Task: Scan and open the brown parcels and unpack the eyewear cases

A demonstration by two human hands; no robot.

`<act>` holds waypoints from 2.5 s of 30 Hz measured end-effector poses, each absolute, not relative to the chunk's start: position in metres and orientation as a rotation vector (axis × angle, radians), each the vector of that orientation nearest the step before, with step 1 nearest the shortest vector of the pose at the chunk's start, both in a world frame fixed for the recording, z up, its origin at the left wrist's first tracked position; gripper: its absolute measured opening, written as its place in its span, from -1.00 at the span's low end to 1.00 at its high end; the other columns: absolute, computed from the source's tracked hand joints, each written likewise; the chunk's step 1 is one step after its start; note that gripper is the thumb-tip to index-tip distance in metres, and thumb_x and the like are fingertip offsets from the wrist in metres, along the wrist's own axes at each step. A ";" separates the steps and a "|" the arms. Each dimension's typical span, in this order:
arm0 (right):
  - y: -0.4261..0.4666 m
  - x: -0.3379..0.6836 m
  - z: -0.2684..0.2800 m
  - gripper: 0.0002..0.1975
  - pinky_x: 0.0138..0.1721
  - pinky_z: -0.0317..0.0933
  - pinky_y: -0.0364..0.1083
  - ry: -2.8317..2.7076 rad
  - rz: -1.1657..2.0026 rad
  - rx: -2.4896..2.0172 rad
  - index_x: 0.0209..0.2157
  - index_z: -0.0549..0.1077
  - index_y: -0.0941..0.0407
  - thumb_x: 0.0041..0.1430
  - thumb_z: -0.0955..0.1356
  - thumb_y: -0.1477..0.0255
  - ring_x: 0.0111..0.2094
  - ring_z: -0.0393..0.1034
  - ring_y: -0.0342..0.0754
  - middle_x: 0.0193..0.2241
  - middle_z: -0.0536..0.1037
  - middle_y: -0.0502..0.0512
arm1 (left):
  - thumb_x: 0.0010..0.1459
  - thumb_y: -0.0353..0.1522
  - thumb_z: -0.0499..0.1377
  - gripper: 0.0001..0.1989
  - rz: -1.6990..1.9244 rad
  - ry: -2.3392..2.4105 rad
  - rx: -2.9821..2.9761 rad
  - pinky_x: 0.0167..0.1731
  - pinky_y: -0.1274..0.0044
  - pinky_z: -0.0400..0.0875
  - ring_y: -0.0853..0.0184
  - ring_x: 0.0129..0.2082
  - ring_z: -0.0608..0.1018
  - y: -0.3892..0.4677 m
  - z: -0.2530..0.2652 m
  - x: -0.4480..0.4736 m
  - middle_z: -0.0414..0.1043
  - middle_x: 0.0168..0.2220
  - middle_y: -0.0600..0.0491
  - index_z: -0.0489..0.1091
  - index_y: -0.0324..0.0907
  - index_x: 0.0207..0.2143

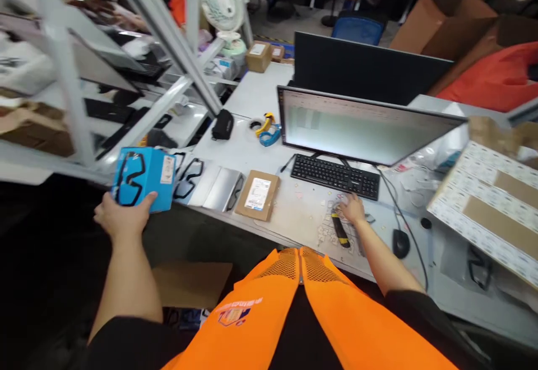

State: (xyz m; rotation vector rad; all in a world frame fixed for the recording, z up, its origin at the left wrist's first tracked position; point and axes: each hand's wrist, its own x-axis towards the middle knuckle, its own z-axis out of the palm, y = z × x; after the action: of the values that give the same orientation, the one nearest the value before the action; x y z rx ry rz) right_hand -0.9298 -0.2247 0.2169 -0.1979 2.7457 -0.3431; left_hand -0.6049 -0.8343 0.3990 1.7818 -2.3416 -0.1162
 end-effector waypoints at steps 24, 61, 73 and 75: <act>-0.170 -0.816 0.202 -0.36 0.27 0.34 0.23 2.732 -0.789 -0.049 0.04 0.61 0.23 0.15 0.27 0.05 0.18 0.52 0.41 0.11 0.64 0.48 | 0.24 -0.21 0.52 0.20 -0.561 -2.534 1.455 0.48 -0.02 -0.14 -0.37 0.54 -0.12 -0.940 0.416 -0.659 -0.24 0.57 -0.60 -0.16 -0.60 0.55; -0.160 -0.829 0.197 -0.05 0.33 0.31 0.13 2.712 -0.358 0.518 0.57 -0.01 0.37 0.24 0.38 0.45 0.37 0.39 0.35 0.34 0.42 0.58 | -0.03 -0.06 0.50 0.29 -0.811 -3.234 0.646 0.31 -0.13 0.29 -0.47 0.48 0.10 -0.578 0.290 -0.697 -0.22 0.59 -0.36 -0.09 0.00 0.63; -0.152 -0.860 0.307 -0.62 -0.38 0.33 -0.08 2.543 -0.702 0.311 -0.11 0.65 0.25 0.27 0.43 0.21 -0.46 0.52 0.03 -0.47 0.61 0.13 | -0.15 -0.06 0.63 0.50 -1.038 -3.415 -0.257 0.47 -0.21 -0.11 -0.45 0.60 -0.27 -0.518 0.247 -0.734 -0.53 0.66 -0.27 -0.19 0.00 0.66; -0.155 -0.858 0.336 -0.63 -0.44 0.29 -0.10 2.487 -0.780 0.153 -0.15 0.67 0.23 0.22 0.46 0.19 -0.53 0.44 -0.02 -0.55 0.55 0.05 | -0.13 0.02 0.62 0.51 -1.119 -3.349 -0.227 0.50 -0.16 -0.16 -0.39 0.61 -0.35 -0.527 0.241 -0.725 -0.60 0.66 -0.26 -0.20 -0.03 0.66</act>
State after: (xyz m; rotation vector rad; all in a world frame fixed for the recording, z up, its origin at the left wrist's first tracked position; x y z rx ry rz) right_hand -0.8579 -0.1554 0.3363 0.1530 2.4874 -0.7802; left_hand -0.7251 -0.5267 0.2408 -0.2266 -3.3491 -1.1186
